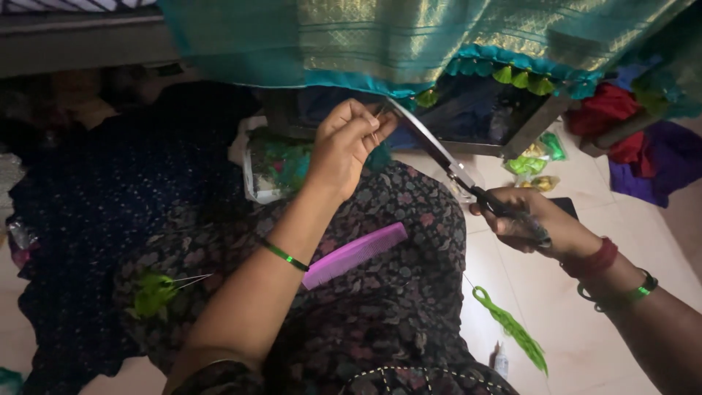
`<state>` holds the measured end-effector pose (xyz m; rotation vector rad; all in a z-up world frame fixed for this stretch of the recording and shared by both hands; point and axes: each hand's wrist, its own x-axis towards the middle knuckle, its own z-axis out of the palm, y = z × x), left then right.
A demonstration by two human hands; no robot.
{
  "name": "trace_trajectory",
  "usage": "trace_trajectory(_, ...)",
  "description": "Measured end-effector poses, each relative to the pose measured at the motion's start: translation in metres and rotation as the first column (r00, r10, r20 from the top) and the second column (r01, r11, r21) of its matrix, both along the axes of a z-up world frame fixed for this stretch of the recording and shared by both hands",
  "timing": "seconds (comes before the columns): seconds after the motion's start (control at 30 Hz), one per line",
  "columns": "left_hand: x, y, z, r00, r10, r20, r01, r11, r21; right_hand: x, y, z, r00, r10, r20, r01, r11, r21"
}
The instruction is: Tying decorative tassels and knots onto the fringe of a sari.
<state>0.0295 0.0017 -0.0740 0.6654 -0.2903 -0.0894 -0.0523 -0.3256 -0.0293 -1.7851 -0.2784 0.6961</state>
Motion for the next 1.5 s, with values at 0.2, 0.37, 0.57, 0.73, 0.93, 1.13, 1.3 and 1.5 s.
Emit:
trace_trajectory(0.2, 0.003, 0.002, 0.000, 1.000, 0.013, -0.023, -0.012, 0.999, 0.029, 0.009, -0.010, -0.001, 0.996, -0.025, 0.082, 0.043, 0.972, -0.229)
trace_trajectory(0.37, 0.010, 0.007, 0.021, 0.963, 0.251, -0.097, -0.184, 0.879, 0.441, 0.009, -0.025, 0.009, 0.970, 0.005, 0.244, 0.091, 0.920, -0.382)
trace_trajectory(0.57, 0.043, -0.003, 0.009, 0.992, -0.039, 0.119, -0.011, 0.920, 0.392, 0.011, -0.049, 0.033, 0.939, -0.039, 0.343, 0.197, 0.877, -0.439)
trace_trajectory(0.73, 0.039, -0.019, -0.021, 0.941, 0.206, 0.267, -0.320, 0.796, 0.514, 0.006, -0.020, 0.077, 0.861, 0.100, 0.499, 0.345, 0.605, -0.718)
trace_trajectory(0.93, 0.022, -0.019, -0.027, 0.909, 0.218, 0.357, -0.393, 0.734, 0.554, 0.031, -0.027, 0.067, 0.791, 0.298, 0.535, 0.277, 0.605, -0.747)
trace_trajectory(1.13, 0.022, -0.021, -0.037, 0.899, 0.202, 0.389, -0.396, 0.757, 0.519, 0.042, 0.029, 0.096, 0.685, 0.477, 0.551, 0.217, 0.589, -0.779)
trace_trajectory(1.3, 0.020, -0.026, -0.034, 0.904, 0.291, 0.313, -0.425, 0.685, 0.592, 0.049, 0.056, 0.106, 0.733, 0.518, 0.440, 0.175, 0.482, -0.858)
trace_trajectory(1.5, 0.018, -0.024, -0.025, 0.900, 0.296, 0.319, -0.435, 0.642, 0.632, 0.055, 0.064, 0.104, 0.757, 0.525, 0.388, 0.118, 0.475, -0.872)
